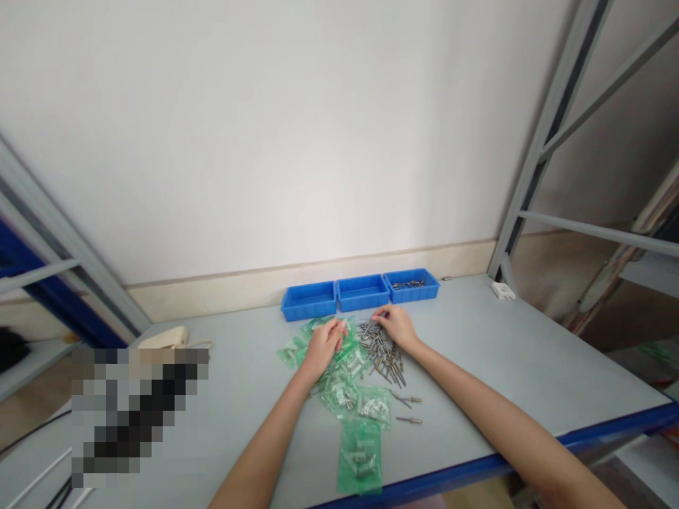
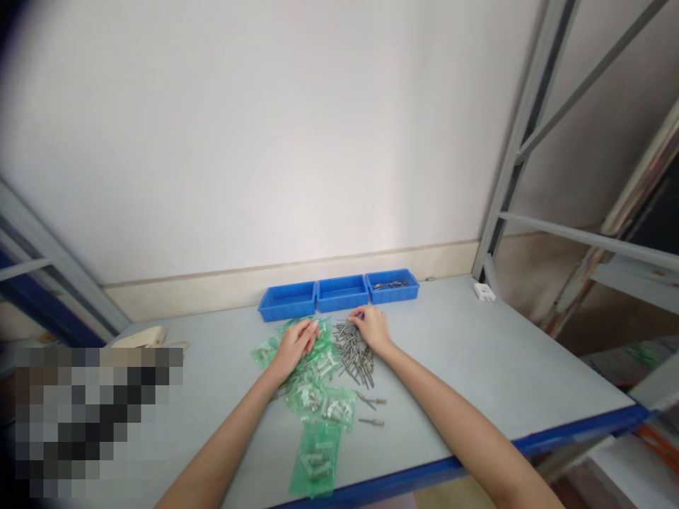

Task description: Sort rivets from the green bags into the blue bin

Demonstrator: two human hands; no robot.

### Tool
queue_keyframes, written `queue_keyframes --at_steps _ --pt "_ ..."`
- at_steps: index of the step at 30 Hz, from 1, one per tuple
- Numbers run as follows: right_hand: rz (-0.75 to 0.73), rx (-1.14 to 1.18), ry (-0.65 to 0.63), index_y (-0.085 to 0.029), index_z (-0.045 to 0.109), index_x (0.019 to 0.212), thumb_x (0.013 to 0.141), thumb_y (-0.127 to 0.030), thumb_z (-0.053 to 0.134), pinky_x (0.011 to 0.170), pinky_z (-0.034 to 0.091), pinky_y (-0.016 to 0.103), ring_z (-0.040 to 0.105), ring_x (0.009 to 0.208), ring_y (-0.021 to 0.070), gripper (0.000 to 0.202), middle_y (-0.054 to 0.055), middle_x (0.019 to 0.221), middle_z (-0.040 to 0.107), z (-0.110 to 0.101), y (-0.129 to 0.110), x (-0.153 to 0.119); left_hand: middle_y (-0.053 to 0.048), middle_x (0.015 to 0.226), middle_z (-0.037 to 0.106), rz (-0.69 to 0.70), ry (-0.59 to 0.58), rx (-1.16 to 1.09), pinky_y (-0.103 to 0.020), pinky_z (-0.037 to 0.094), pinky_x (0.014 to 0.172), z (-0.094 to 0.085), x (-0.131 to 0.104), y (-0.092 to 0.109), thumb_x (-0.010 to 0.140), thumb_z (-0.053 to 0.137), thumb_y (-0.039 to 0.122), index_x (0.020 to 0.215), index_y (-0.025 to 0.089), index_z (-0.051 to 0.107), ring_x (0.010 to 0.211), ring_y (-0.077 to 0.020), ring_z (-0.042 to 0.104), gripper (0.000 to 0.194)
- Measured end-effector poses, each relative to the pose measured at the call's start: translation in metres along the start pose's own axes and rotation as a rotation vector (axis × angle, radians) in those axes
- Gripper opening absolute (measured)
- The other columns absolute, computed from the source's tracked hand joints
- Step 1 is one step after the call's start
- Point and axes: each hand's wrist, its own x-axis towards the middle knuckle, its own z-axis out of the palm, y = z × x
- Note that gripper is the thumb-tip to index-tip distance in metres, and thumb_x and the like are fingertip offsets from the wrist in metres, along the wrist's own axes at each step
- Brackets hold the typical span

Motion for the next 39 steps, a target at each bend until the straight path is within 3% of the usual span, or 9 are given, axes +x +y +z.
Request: queue_keyframes --at_steps 3,6,9,14,20,23,30,36,39 --pt "-0.080 0.198 -0.020 -0.017 0.069 0.076 0.077 -0.027 0.059 0.071 0.041 0.028 0.060 0.072 0.0173 0.013 0.004 0.076 0.069 -0.003 -0.009 -0.004 0.008 0.046 0.046 0.015 -0.014 -0.018 -0.020 0.030 0.046 0.001 -0.002 0.003 0.084 0.042 0.047 0.088 0.018 0.050 0.038 -0.0092 0.037 0.031" --pt "-0.167 0.322 -0.112 -0.017 0.068 0.074 0.077 -0.027 0.059 0.068 0.042 0.026 0.060 0.069 0.0160 0.013 0.003 0.073 0.068 -0.004 -0.022 -0.012 0.006 0.047 0.047 0.040 -0.081 0.035 -0.021 0.031 0.049 0.001 -0.004 0.006 0.085 0.042 0.045 0.079 0.018 0.052 0.042 -0.0097 0.040 0.030" --pt "-0.193 0.332 -0.132 -0.017 0.067 0.074 0.076 -0.027 0.060 0.066 0.041 0.026 0.059 0.068 0.0157 0.012 0.003 0.073 0.068 -0.004 -0.030 -0.018 0.005 0.044 0.044 0.057 -0.119 0.082 -0.021 0.032 0.050 0.002 -0.004 0.007 0.085 0.041 0.044 0.065 0.017 0.051 0.043 -0.0100 0.040 0.036" --pt "-0.195 0.412 -0.149 -0.016 0.064 0.077 0.079 -0.033 0.056 0.066 0.040 0.025 0.055 0.068 0.0144 0.019 0.001 0.071 0.065 0.000 -0.026 -0.017 0.005 0.043 0.043 0.046 -0.098 0.048 -0.021 0.031 0.048 0.003 -0.002 0.008 0.085 0.041 0.045 0.061 0.017 0.049 0.041 -0.0093 0.037 0.038" --pt "-0.206 0.457 -0.240 -0.016 0.053 0.060 0.086 -0.042 0.042 0.059 0.034 0.023 0.046 0.058 0.0121 0.039 -0.002 0.056 0.051 0.005 -0.023 -0.018 0.005 0.043 0.042 0.013 -0.061 0.005 -0.021 0.030 0.046 0.005 -0.004 0.009 0.084 0.042 0.048 0.056 0.017 0.046 0.041 -0.0089 0.038 0.043" --pt "-0.205 0.454 -0.220 -0.017 0.048 0.056 0.088 -0.042 0.038 0.058 0.033 0.024 0.043 0.055 0.0117 0.042 -0.003 0.053 0.046 0.005 -0.025 -0.018 0.005 0.043 0.041 0.009 -0.001 -0.011 -0.021 0.031 0.046 0.006 -0.004 0.010 0.084 0.044 0.048 0.058 0.016 0.048 0.041 -0.0088 0.038 0.041" --pt "-0.221 0.462 -0.169 -0.017 0.055 0.070 0.083 -0.040 0.048 0.063 0.036 0.024 0.047 0.066 0.0131 0.028 -0.001 0.067 0.054 0.004 -0.025 -0.018 0.007 0.044 0.041 0.008 0.027 -0.085 -0.021 0.029 0.045 0.005 -0.002 0.011 0.080 0.049 0.047 0.071 0.016 0.052 0.040 -0.0080 0.035 0.033" --pt "-0.187 0.501 -0.268 -0.019 0.038 0.053 0.086 -0.044 0.038 0.054 0.029 0.023 0.036 0.054 0.0109 0.042 -0.004 0.051 0.036 0.002 -0.025 -0.017 0.006 0.042 0.037 -0.034 -0.121 -0.130 -0.020 0.026 0.042 0.007 -0.004 0.014 0.082 0.044 0.050 0.057 0.017 0.043 0.039 -0.0068 0.033 0.042" --pt "-0.187 0.507 -0.247 -0.018 0.043 0.056 0.085 -0.046 0.040 0.056 0.030 0.023 0.037 0.056 0.0112 0.040 -0.004 0.053 0.038 0.000 -0.026 -0.017 0.007 0.043 0.039 -0.033 -0.113 -0.157 -0.019 0.026 0.040 0.008 -0.003 0.010 0.082 0.044 0.050 0.064 0.016 0.047 0.038 -0.0066 0.033 0.038"
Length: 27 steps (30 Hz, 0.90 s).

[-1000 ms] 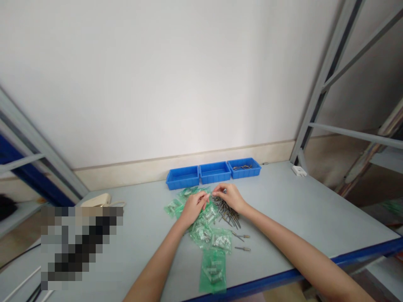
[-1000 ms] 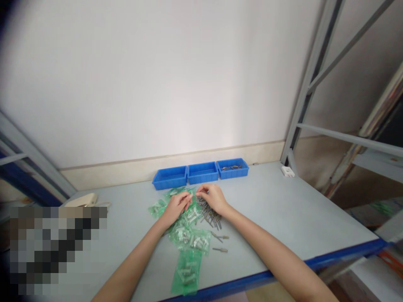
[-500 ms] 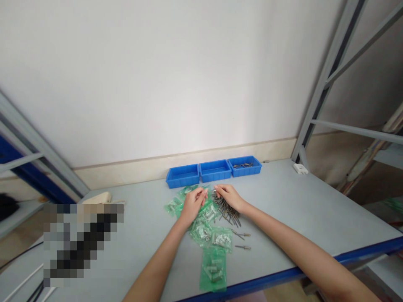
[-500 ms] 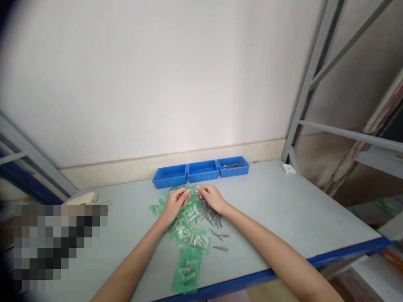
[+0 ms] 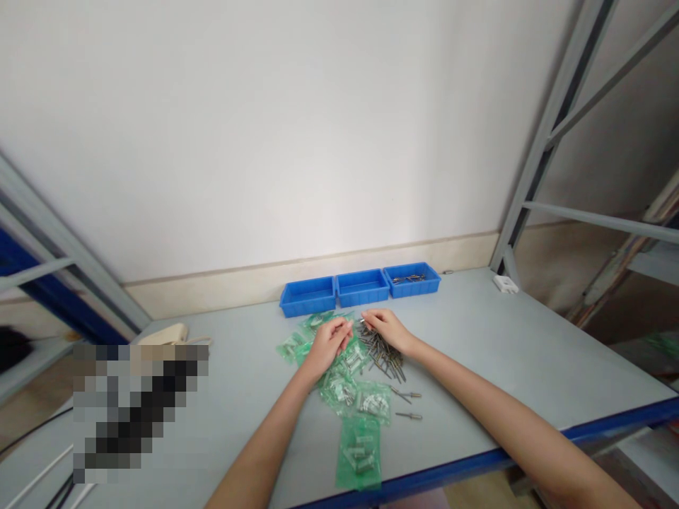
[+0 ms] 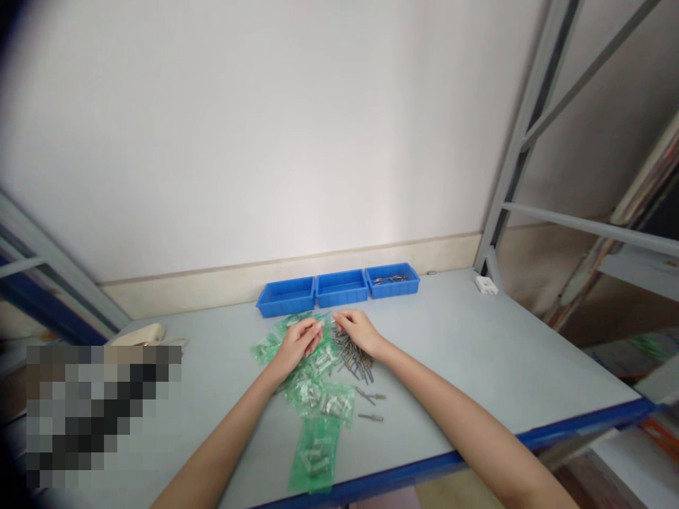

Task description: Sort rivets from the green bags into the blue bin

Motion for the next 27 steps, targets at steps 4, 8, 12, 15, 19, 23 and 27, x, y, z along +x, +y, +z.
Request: queue_keyframes --at_steps 4,8,12,15,19,23,27 --pt "-0.020 0.005 0.006 -0.017 0.052 0.073 0.082 -0.044 0.047 0.057 0.033 0.022 0.041 0.060 0.0114 0.029 -0.003 0.061 0.045 -0.001 -0.001 0.000 0.007 0.047 0.045 0.011 0.035 -0.031 -0.018 0.026 0.038 -0.002 0.003 -0.007 0.081 0.046 0.050 0.078 0.017 0.047 0.036 -0.0065 0.034 0.033" --pt "0.001 -0.006 -0.141 -0.017 0.049 0.064 0.084 -0.047 0.042 0.055 0.031 0.023 0.038 0.056 0.0106 0.037 -0.004 0.057 0.043 -0.003 -0.003 -0.003 0.007 0.045 0.042 0.029 0.001 -0.003 -0.020 0.029 0.042 -0.002 0.001 -0.005 0.084 0.042 0.049 0.063 0.017 0.043 0.039 -0.0069 0.035 0.037" --pt "0.003 -0.076 -0.219 -0.017 0.046 0.056 0.084 -0.050 0.040 0.052 0.028 0.023 0.035 0.051 0.0099 0.044 -0.005 0.052 0.040 -0.019 -0.001 0.003 0.005 0.043 0.039 -0.001 -0.017 0.023 -0.021 0.030 0.044 -0.001 -0.001 -0.002 0.084 0.039 0.052 0.056 0.017 0.043 0.039 -0.0075 0.035 0.045" --pt "0.005 -0.277 0.030 -0.016 0.051 0.058 0.087 -0.046 0.038 0.055 0.030 0.023 0.042 0.054 0.0116 0.043 -0.002 0.053 0.047 -0.050 0.001 0.020 0.005 0.046 0.043 -0.015 0.016 -0.024 -0.020 0.028 0.041 -0.001 0.001 -0.005 0.083 0.037 0.054 0.068 0.016 0.050 0.038 -0.0079 0.036 0.044" --pt "0.200 -0.728 0.327 -0.016 0.062 0.070 0.092 -0.038 0.032 0.064 0.034 0.026 0.054 0.069 0.0176 0.043 0.006 0.069 0.062 -0.097 0.004 0.042 0.005 0.045 0.044 -0.007 0.022 -0.028 -0.020 0.028 0.039 -0.005 0.003 -0.011 0.083 0.038 0.054 0.070 0.015 0.052 0.037 -0.0078 0.036 0.044" --pt "0.202 -1.178 0.408 -0.013 0.066 0.083 0.091 -0.038 0.040 0.076 0.035 0.032 0.052 0.093 0.0262 0.037 0.016 0.094 0.062 -0.112 0.004 0.038 0.005 0.043 0.043 -0.011 0.028 -0.015 -0.020 0.028 0.039 -0.007 0.004 -0.013 0.083 0.038 0.054 0.069 0.015 0.052 0.036 -0.0077 0.036 0.044" --pt "-0.015 -1.087 0.128 -0.021 0.067 0.092 0.088 -0.036 0.047 0.079 0.035 0.032 0.049 0.097 0.0228 0.025 0.009 0.103 0.059 -0.085 0.011 0.016 0.005 0.043 0.043 -0.015 0.026 0.000 -0.020 0.027 0.039 -0.006 0.005 -0.012 0.084 0.038 0.053 0.068 0.015 0.051 0.035 -0.0075 0.035 0.044"
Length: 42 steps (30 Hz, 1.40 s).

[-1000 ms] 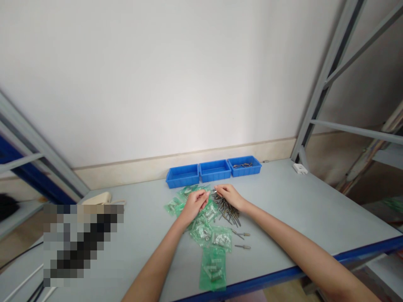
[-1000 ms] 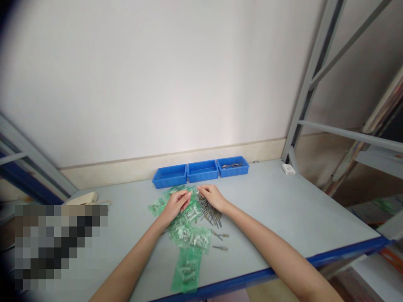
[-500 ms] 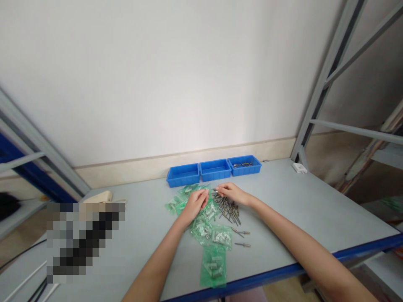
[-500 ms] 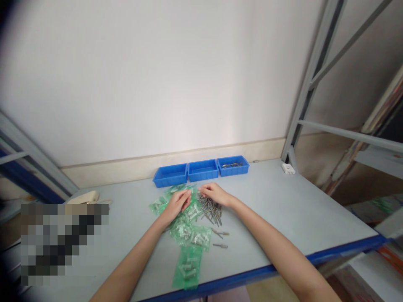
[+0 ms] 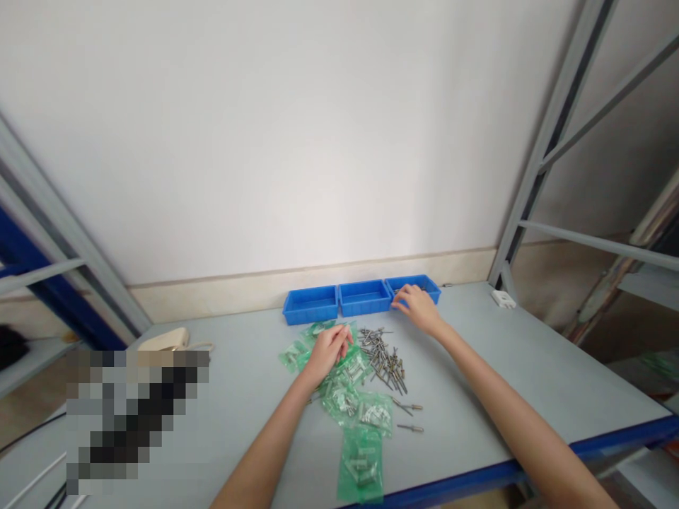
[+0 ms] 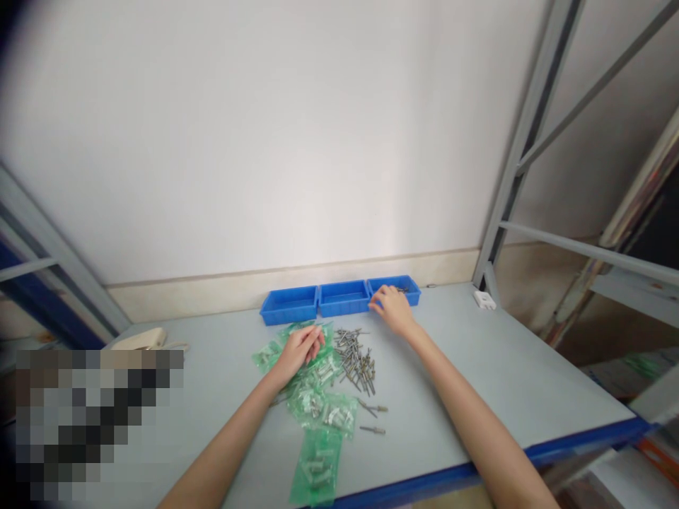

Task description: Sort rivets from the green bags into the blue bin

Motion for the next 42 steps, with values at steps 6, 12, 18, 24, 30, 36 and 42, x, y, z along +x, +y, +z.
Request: queue_keyframes --at_steps 6,12,18,24,30,36,42 --pt "-0.097 0.201 -0.146 -0.027 0.069 0.086 0.079 -0.030 0.063 0.081 0.032 0.035 0.050 0.098 0.0227 0.010 0.002 0.105 0.061 0.029 -0.020 -0.019 0.005 0.043 0.044 0.002 -0.010 0.038 -0.020 0.028 0.040 0.002 -0.003 0.003 0.083 0.038 0.053 0.066 0.015 0.052 0.036 -0.0079 0.036 0.044" --pt "-0.076 0.265 -0.133 -0.023 0.068 0.081 0.077 -0.027 0.065 0.081 0.030 0.034 0.052 0.096 0.0222 0.006 0.003 0.099 0.065 0.031 -0.024 -0.018 0.006 0.041 0.042 0.000 -0.018 0.063 -0.020 0.029 0.041 0.001 -0.001 -0.001 0.085 0.037 0.051 0.067 0.015 0.052 0.035 -0.0077 0.035 0.043" --pt "0.010 0.417 -0.037 -0.021 0.067 0.079 0.080 -0.030 0.060 0.079 0.032 0.032 0.056 0.089 0.0208 0.012 0.003 0.089 0.068 0.023 -0.031 -0.019 0.007 0.046 0.045 0.051 0.006 0.133 -0.020 0.030 0.044 0.002 -0.003 0.003 0.087 0.037 0.047 0.085 0.016 0.051 0.037 -0.0084 0.036 0.033" --pt "-0.100 0.614 0.006 -0.020 0.065 0.081 0.084 -0.036 0.055 0.077 0.034 0.029 0.058 0.083 0.0179 0.019 0.003 0.084 0.068 0.011 -0.054 -0.023 0.008 0.055 0.048 0.145 0.003 0.229 -0.022 0.032 0.051 0.007 -0.011 0.016 0.087 0.042 0.041 0.100 0.019 0.045 0.044 -0.0099 0.042 0.026" --pt "-0.157 0.518 -0.012 -0.020 0.063 0.083 0.087 -0.035 0.052 0.077 0.030 0.030 0.056 0.088 0.0178 0.019 0.002 0.088 0.067 0.007 -0.074 -0.033 0.004 0.046 0.047 0.127 -0.009 0.333 -0.023 0.033 0.055 0.007 -0.010 0.016 0.089 0.036 0.036 0.065 0.018 0.049 0.046 -0.0116 0.044 0.033" --pt "-0.109 0.512 -0.008 -0.019 0.061 0.081 0.089 -0.032 0.049 0.075 0.029 0.029 0.056 0.084 0.0169 0.020 0.001 0.085 0.066 0.010 -0.076 -0.033 0.004 0.048 0.049 0.107 -0.040 0.296 -0.022 0.032 0.052 0.006 -0.009 0.015 0.086 0.040 0.039 0.065 0.017 0.051 0.046 -0.0112 0.044 0.033" --pt "-0.105 0.563 -0.021 -0.017 0.057 0.072 0.090 -0.034 0.045 0.071 0.031 0.027 0.055 0.073 0.0154 0.027 0.001 0.074 0.062 0.017 -0.077 -0.034 0.005 0.044 0.045 0.102 0.056 0.298 -0.023 0.033 0.053 0.007 -0.009 0.016 0.087 0.040 0.043 0.057 0.018 0.043 0.044 -0.0107 0.042 0.039"
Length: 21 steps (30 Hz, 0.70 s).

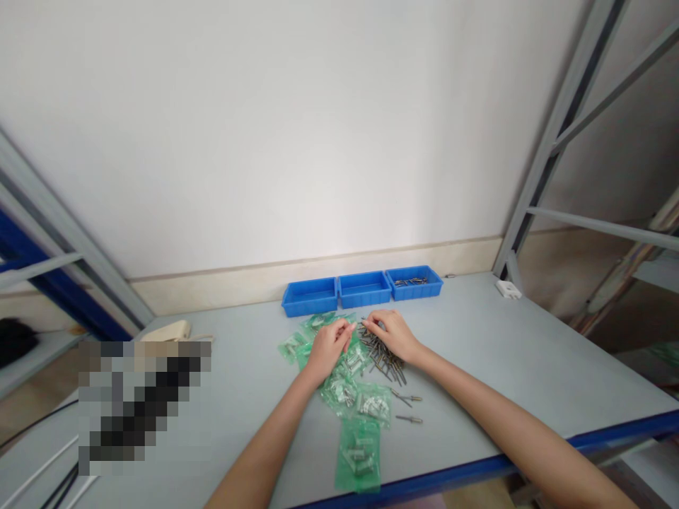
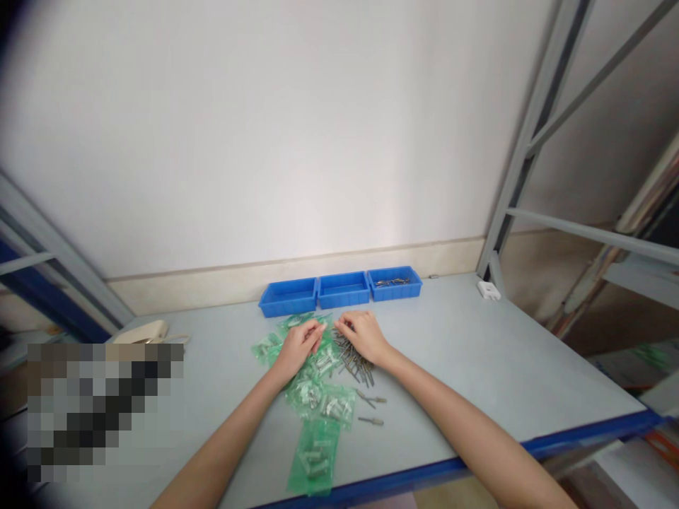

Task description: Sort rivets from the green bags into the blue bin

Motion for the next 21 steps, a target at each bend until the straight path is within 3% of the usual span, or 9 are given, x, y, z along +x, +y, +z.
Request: queue_keyframes --at_steps 5,9,12,18,21 --pt "0.028 0.263 -0.036 -0.017 0.057 0.070 0.089 -0.036 0.045 0.066 0.037 0.025 0.054 0.066 0.0141 0.030 0.000 0.068 0.060 0.0032 0.0024 0.0009 0.006 0.044 0.043 -0.015 0.029 -0.047 -0.022 0.032 0.051 0.0004 0.0004 -0.0024 0.085 0.043 0.044 0.059 0.018 0.042 0.043 -0.0100 0.040 0.037" --pt "0.031 0.462 0.004 -0.017 0.057 0.077 0.084 -0.038 0.051 0.068 0.041 0.025 0.055 0.070 0.0145 0.023 0.000 0.072 0.059 0.0044 0.0033 0.0025 0.007 0.044 0.042 -0.041 0.069 -0.102 -0.022 0.031 0.049 0.0009 0.0015 -0.0035 0.082 0.047 0.042 0.070 0.018 0.049 0.042 -0.0100 0.039 0.027" --pt "0.025 0.473 0.023 -0.018 0.057 0.079 0.083 -0.038 0.052 0.070 0.042 0.026 0.055 0.071 0.0148 0.022 0.000 0.073 0.060 0.0043 0.0021 0.0024 0.007 0.043 0.042 -0.041 0.097 -0.112 -0.022 0.031 0.049 0.0010 0.0014 -0.0023 0.081 0.048 0.042 0.073 0.018 0.050 0.041 -0.0098 0.038 0.026" --pt "0.031 0.397 -0.023 -0.017 0.052 0.061 0.089 -0.041 0.041 0.065 0.039 0.026 0.051 0.062 0.0138 0.039 -0.001 0.059 0.054 0.0051 -0.0010 -0.0002 0.006 0.042 0.039 -0.028 0.087 -0.084 -0.022 0.031 0.049 0.0012 -0.0002 0.0001 0.084 0.043 0.046 0.055 0.017 0.042 0.041 -0.0090 0.038 0.041" --pt "0.039 0.447 -0.007 -0.017 0.052 0.063 0.087 -0.041 0.043 0.064 0.039 0.025 0.050 0.062 0.0136 0.035 -0.001 0.061 0.053 0.0061 -0.0015 -0.0003 0.007 0.042 0.040 -0.028 0.082 -0.104 -0.021 0.031 0.049 0.0020 0.0001 -0.0010 0.085 0.043 0.044 0.063 0.017 0.046 0.040 -0.0088 0.038 0.035"
